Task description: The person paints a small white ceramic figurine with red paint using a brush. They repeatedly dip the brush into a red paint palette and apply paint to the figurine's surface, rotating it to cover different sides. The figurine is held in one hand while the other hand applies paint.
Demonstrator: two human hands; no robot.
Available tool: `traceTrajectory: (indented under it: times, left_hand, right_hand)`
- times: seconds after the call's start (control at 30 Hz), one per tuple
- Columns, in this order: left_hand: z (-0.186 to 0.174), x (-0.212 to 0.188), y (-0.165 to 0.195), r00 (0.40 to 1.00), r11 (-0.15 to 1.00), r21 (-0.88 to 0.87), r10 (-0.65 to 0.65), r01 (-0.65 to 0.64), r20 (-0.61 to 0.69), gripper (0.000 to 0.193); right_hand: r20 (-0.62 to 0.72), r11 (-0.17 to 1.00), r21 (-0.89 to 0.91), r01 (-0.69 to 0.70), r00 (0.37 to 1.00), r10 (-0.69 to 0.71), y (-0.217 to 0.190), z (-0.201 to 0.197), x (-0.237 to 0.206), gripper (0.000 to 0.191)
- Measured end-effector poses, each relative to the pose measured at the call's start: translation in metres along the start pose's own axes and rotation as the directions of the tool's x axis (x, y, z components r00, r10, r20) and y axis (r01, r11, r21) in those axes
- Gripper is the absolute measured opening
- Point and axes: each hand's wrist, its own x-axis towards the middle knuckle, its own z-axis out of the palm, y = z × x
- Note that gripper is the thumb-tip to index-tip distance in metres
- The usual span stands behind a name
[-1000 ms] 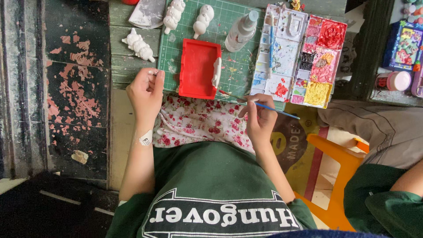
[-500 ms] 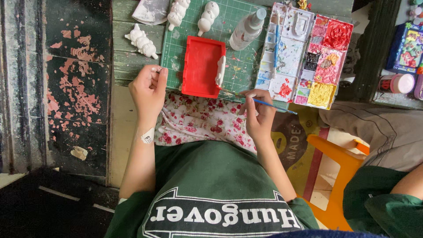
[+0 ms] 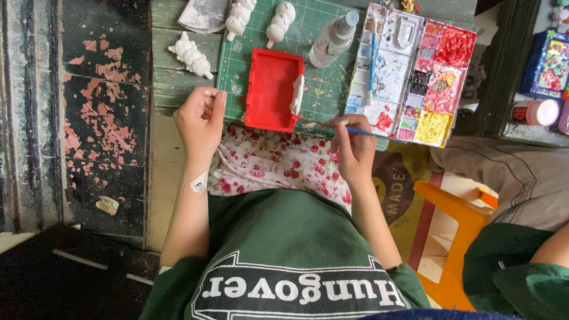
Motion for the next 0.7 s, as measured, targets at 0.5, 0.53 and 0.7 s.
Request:
traceTrajectory:
  times: [0.5, 0.53, 0.7]
  left_hand:
    - [0.0, -0.002, -0.0014, 1.0, 1.0, 0.007, 0.0, 0.0, 0.002, 0.015]
    - [0.0002, -0.0023, -0.0022, 1.0, 1.0, 0.002, -0.001, 0.001, 0.002, 0.015]
    - [0.001, -0.0025, -0.0018, 1.0, 0.999, -0.036, -0.021, 0.021, 0.01, 0.015]
  right_hand:
    - [0.001, 0.998, 0.06, -0.002, 1.0, 0.002, 0.002, -0.0066, 0.0042, 0.007]
    - [0.005, 0.998, 0.069, -0.003, 1.0, 0.003, 0.0024, -0.0059, 0.0038, 0.007]
    - [-0.053, 1.0, 0.018, -0.012, 0.998, 0.013, 0.0031, -0.0038, 0.002, 0.007]
